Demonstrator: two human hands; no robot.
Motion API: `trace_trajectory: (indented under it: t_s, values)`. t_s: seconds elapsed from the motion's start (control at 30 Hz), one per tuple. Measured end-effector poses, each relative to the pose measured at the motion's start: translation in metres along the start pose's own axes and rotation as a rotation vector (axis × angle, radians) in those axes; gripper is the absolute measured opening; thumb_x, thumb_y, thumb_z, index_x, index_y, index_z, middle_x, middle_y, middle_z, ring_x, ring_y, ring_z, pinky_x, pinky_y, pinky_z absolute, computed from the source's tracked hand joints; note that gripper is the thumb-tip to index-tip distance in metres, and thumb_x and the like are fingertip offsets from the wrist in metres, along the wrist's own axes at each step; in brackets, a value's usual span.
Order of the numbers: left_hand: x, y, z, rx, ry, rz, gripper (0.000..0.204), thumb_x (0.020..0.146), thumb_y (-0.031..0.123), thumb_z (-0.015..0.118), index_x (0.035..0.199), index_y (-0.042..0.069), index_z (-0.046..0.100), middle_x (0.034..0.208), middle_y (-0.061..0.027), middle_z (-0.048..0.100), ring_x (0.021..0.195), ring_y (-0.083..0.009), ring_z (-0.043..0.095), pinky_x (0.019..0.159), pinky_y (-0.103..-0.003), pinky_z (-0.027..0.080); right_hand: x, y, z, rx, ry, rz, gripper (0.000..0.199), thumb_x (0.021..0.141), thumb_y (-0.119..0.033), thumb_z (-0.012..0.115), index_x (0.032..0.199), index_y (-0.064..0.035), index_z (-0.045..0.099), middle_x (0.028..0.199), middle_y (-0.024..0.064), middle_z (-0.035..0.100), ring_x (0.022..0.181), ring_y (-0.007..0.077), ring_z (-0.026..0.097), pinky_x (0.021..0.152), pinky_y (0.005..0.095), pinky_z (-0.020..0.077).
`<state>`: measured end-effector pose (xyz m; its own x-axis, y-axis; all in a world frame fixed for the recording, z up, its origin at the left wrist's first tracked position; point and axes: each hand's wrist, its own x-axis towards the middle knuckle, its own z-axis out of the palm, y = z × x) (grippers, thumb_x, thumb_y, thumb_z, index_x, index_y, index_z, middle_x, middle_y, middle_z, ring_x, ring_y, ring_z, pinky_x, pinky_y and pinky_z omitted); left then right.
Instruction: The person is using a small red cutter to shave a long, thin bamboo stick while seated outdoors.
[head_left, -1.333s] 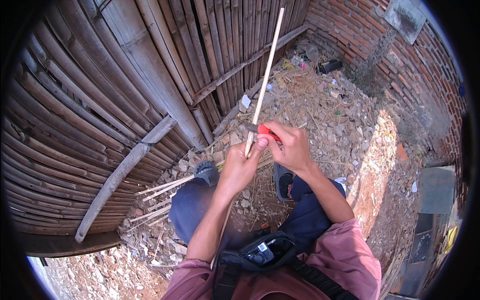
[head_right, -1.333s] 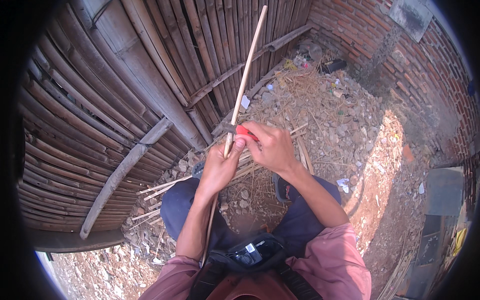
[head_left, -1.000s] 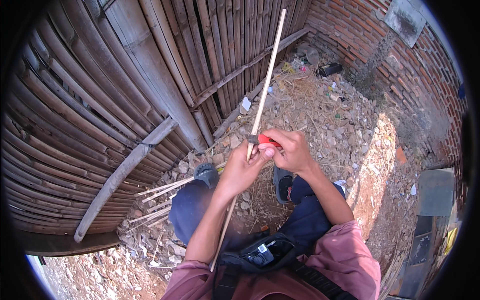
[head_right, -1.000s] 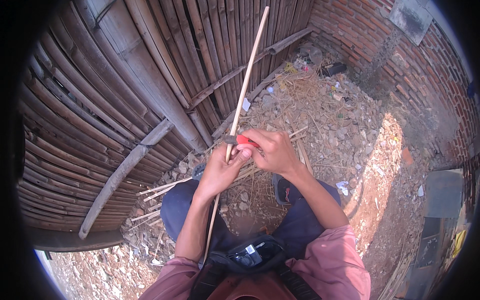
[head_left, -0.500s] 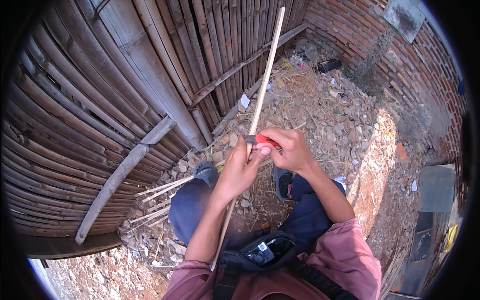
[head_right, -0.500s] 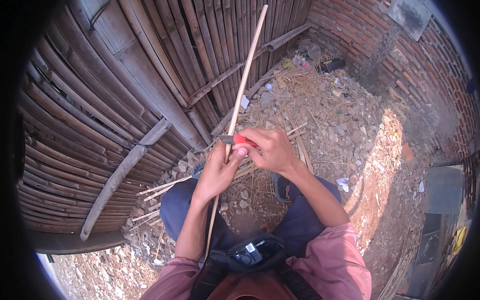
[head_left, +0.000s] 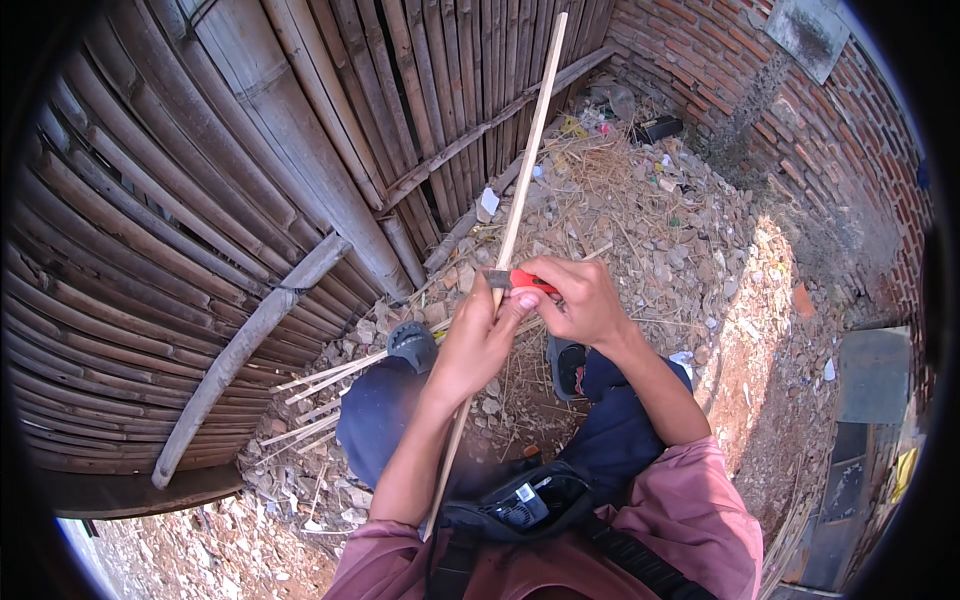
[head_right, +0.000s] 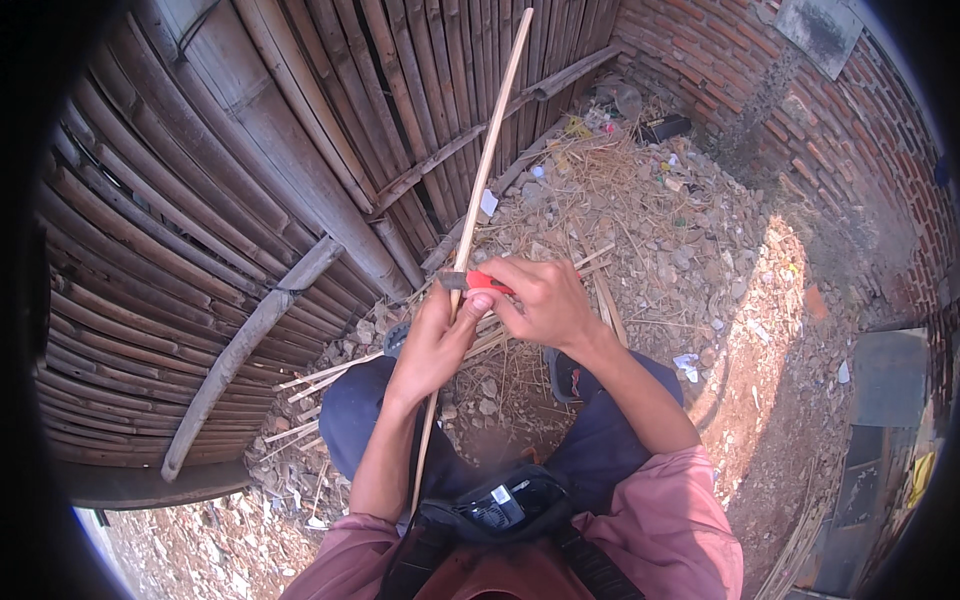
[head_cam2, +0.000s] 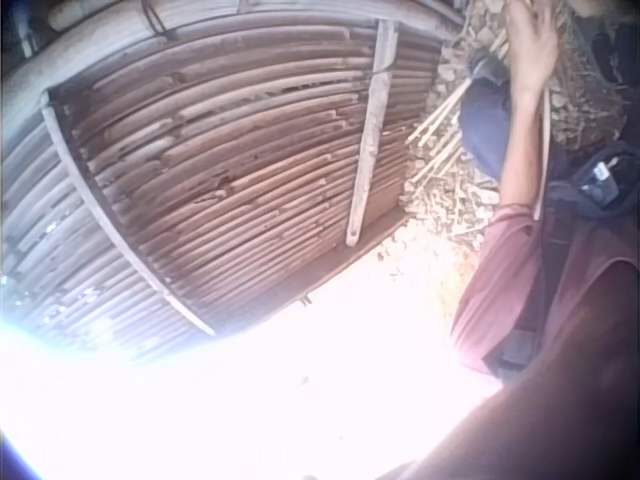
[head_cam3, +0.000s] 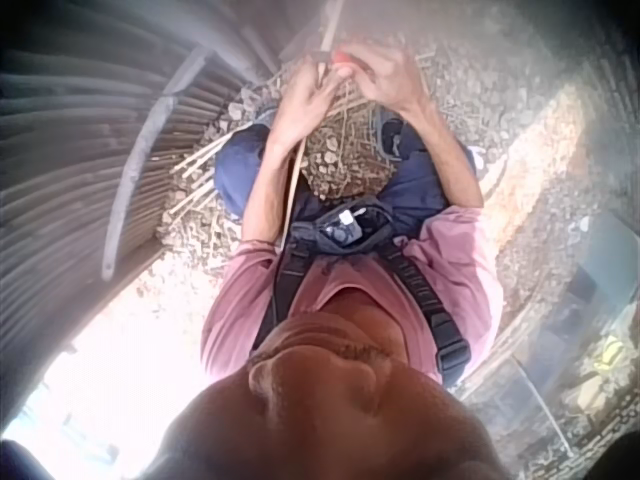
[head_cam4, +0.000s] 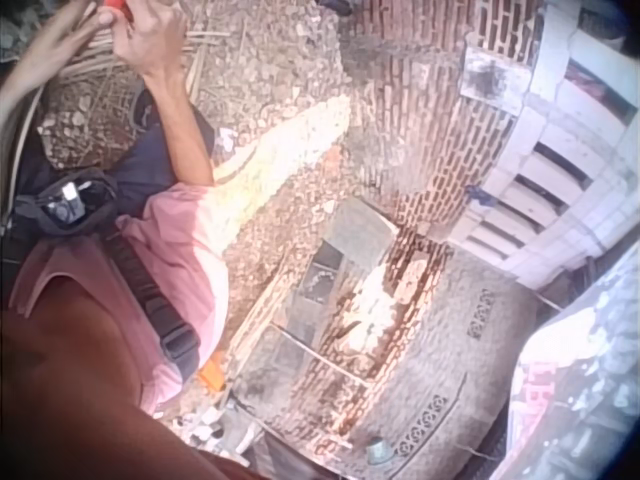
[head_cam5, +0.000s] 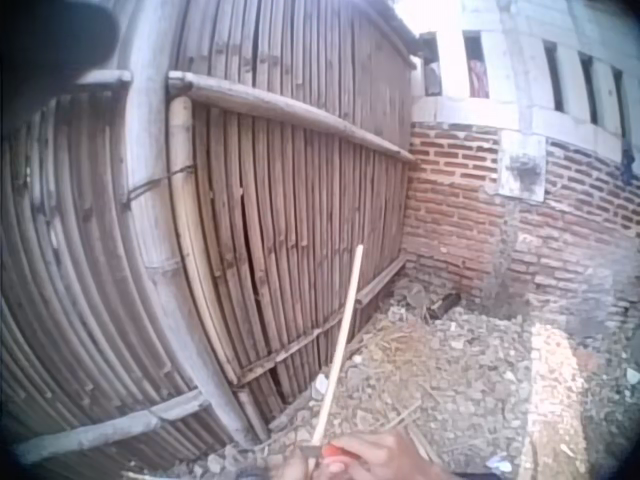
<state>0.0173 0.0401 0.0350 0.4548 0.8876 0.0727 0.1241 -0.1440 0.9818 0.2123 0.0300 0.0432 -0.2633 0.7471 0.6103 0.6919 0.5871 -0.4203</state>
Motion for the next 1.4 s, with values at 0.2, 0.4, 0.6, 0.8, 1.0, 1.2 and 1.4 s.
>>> trace_trajectory:
  t_s: [0.2, 0.4, 0.6, 0.8, 1.0, 1.2, 1.4]
  values:
    - [-0.001, 0.003, 0.003, 0.088, 0.064, 0.042, 0.041, 0.108, 0.030, 0.068, 0.118, -0.009, 0.058, 0.089, -0.0254, 0.072, 0.076, -0.0360, 0.072, 0.069, -0.047, 0.052, 0.002, -0.005, 0.000, -0.034, 0.002, 0.020, 0.021, 0.085, -0.010, 0.075, 0.106, -0.0035, 0.074, 0.083, 0.0110, 0.074, 0.066, 0.0293, 0.073, 0.058, 0.0377, 0.0556]
    - [0.000, 0.000, 0.004, 0.133, 0.114, 0.099, 0.036, 0.109, 0.029, 0.067, 0.115, -0.006, 0.062, 0.081, -0.0266, 0.068, 0.072, -0.0390, 0.070, 0.067, -0.048, 0.051, 0.000, -0.003, 0.007, -0.075, 0.027, 0.040, 0.021, 0.086, -0.010, 0.075, 0.106, -0.0042, 0.074, 0.084, 0.0111, 0.075, 0.067, 0.0285, 0.074, 0.058, 0.0374, 0.0562]
    - [-0.002, 0.007, 0.006, 0.177, 0.149, 0.030, 0.041, 0.111, 0.036, 0.064, 0.108, -0.004, 0.065, 0.074, -0.0161, 0.059, 0.066, -0.0233, 0.053, 0.064, -0.042, 0.046, 0.001, -0.007, 0.007, -0.084, 0.037, 0.059, 0.021, 0.087, -0.010, 0.075, 0.107, -0.0044, 0.073, 0.085, 0.0117, 0.075, 0.070, 0.0305, 0.075, 0.060, 0.0386, 0.0569]
    - [0.000, 0.009, 0.007, 0.174, 0.183, -0.013, 0.041, 0.111, 0.037, 0.063, 0.110, -0.003, 0.066, 0.072, -0.0172, 0.058, 0.064, -0.0244, 0.052, 0.064, -0.043, 0.046, 0.004, -0.011, 0.007, -0.099, 0.037, 0.107, 0.020, 0.090, -0.012, 0.074, 0.108, -0.0048, 0.072, 0.087, 0.0123, 0.076, 0.073, 0.0328, 0.076, 0.061, 0.0407, 0.0575]
    - [0.002, -0.002, 0.011, 0.191, 0.201, 0.088, 0.044, 0.111, 0.035, 0.064, 0.115, -0.009, 0.064, 0.062, -0.0193, 0.057, 0.052, -0.0280, 0.056, 0.056, -0.046, 0.044, 0.009, -0.006, 0.008, -0.127, 0.130, 0.069, 0.020, 0.094, -0.019, 0.076, 0.109, -0.0045, 0.075, 0.085, 0.0140, 0.076, 0.071, 0.0324, 0.075, 0.060, 0.0404, 0.0564]
    - [0.004, 0.000, 0.008, 0.167, 0.167, 0.043, 0.043, 0.112, 0.036, 0.062, 0.109, -0.007, 0.063, 0.062, -0.0181, 0.058, 0.053, -0.0265, 0.056, 0.056, -0.046, 0.045, 0.025, 0.004, -0.003, -0.114, 0.123, 0.099, 0.023, 0.097, -0.025, 0.078, 0.105, -0.0030, 0.077, 0.078, 0.0145, 0.074, 0.061, 0.0295, 0.071, 0.057, 0.0382, 0.0524]
    - [0.001, -0.003, 0.005, 0.143, 0.115, -0.007, 0.046, 0.112, 0.040, 0.060, 0.105, -0.006, 0.062, 0.062, -0.0177, 0.057, 0.055, -0.0270, 0.056, 0.057, -0.046, 0.045, 0.040, 0.017, -0.011, -0.129, 0.149, 0.162, 0.025, 0.099, -0.026, 0.077, 0.105, -0.0016, 0.077, 0.077, 0.0149, 0.073, 0.061, 0.0275, 0.070, 0.056, 0.0365, 0.0501]
